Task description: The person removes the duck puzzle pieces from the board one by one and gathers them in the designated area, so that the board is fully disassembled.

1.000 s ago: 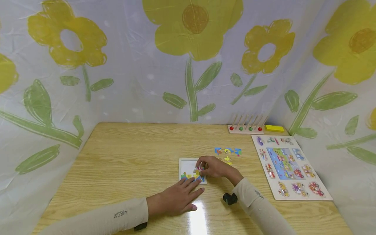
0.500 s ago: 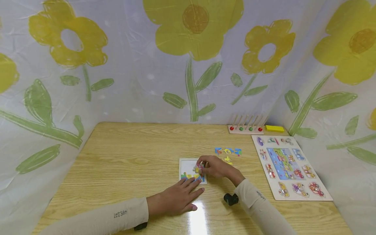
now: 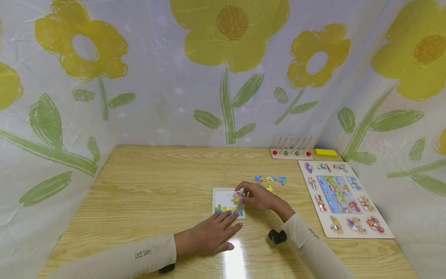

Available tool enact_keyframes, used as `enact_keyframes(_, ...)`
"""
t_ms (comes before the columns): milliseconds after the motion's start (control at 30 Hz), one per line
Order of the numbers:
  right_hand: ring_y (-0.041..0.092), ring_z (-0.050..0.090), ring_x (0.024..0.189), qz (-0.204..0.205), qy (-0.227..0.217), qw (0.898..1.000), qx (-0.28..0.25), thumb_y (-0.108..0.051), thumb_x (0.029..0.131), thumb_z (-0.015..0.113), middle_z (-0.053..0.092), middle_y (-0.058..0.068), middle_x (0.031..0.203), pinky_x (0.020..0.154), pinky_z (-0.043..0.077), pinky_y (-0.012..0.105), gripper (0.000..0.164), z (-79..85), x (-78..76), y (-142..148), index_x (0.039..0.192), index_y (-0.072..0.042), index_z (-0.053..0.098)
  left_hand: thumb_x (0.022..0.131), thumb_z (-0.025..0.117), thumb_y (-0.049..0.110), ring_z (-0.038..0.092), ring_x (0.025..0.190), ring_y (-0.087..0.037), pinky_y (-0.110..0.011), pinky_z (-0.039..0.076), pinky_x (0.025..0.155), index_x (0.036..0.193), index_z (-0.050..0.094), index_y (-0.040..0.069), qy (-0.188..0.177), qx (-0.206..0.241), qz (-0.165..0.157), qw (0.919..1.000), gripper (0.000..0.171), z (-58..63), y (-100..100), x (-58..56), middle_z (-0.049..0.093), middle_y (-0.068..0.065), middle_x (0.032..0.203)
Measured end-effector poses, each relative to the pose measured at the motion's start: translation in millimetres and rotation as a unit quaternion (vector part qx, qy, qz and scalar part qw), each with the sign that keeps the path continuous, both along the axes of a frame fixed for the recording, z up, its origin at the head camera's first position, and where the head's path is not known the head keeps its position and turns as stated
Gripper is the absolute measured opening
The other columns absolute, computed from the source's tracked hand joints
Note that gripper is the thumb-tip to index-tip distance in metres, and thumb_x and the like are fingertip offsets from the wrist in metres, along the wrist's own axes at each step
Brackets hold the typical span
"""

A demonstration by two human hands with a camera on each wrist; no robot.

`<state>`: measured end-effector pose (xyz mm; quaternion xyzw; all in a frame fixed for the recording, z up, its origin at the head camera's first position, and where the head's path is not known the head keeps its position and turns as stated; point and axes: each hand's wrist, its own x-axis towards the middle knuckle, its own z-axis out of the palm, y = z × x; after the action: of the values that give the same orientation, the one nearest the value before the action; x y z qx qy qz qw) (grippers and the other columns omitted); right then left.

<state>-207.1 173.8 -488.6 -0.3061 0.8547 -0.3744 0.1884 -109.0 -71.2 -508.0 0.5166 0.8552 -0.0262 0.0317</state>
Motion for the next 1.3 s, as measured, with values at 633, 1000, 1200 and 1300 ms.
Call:
enact_keyframes(633,0.008,0.050,0.055,-0.019,-0.024,0.999,-0.023,-0.012,0.104,0.055,0.061,0.015,0.099,0.053,0.046,0.024,0.033,0.8,6.3,22,0.135,-0.003,0.058,0.108,0.026,0.051,0.037,0.147,-0.035,-0.048,0.040,0.114,0.158,0.033,0.014,0.013,0.014,-0.005,0.9998,0.062,-1.9,-1,0.2,0.030,-0.017,0.163)
enact_keyframes(1000,0.009,0.050,0.057,-0.052,-0.020,0.997,-0.054,-0.011,0.101,0.060,0.059,0.018,0.100,0.053,0.046,0.022,0.020,0.2,10.2,41,0.119,-0.002,0.062,0.108,0.026,0.052,0.036,0.148,-0.035,-0.048,0.040,0.114,0.158,0.033,0.015,0.013,0.009,-0.002,0.9999,0.062,-2.8,-1,-0.3,0.029,-0.016,0.164)
enact_keyframes(1200,0.023,0.058,0.059,-0.054,-0.005,0.997,-0.049,-0.012,0.103,0.058,0.065,0.017,0.095,0.053,0.050,0.025,0.028,-2.6,11.0,53,0.126,0.002,0.063,0.108,0.025,0.052,0.035,0.148,-0.035,-0.048,0.039,0.115,0.159,0.031,0.014,0.009,0.006,-0.003,0.9999,0.063,-3.1,-1,-0.3,0.028,-0.016,0.164)
enact_keyframes(1300,0.018,0.055,0.057,-0.067,-0.023,0.996,-0.057,-0.013,0.103,0.058,0.063,0.018,0.092,0.052,0.049,0.026,0.029,-5.1,11.0,57,0.128,0.002,0.061,0.108,0.026,0.052,0.035,0.148,-0.035,-0.048,0.039,0.115,0.159,0.032,0.014,0.011,0.006,-0.004,0.9999,0.063,-2.8,-1,-0.4,0.028,-0.017,0.164)
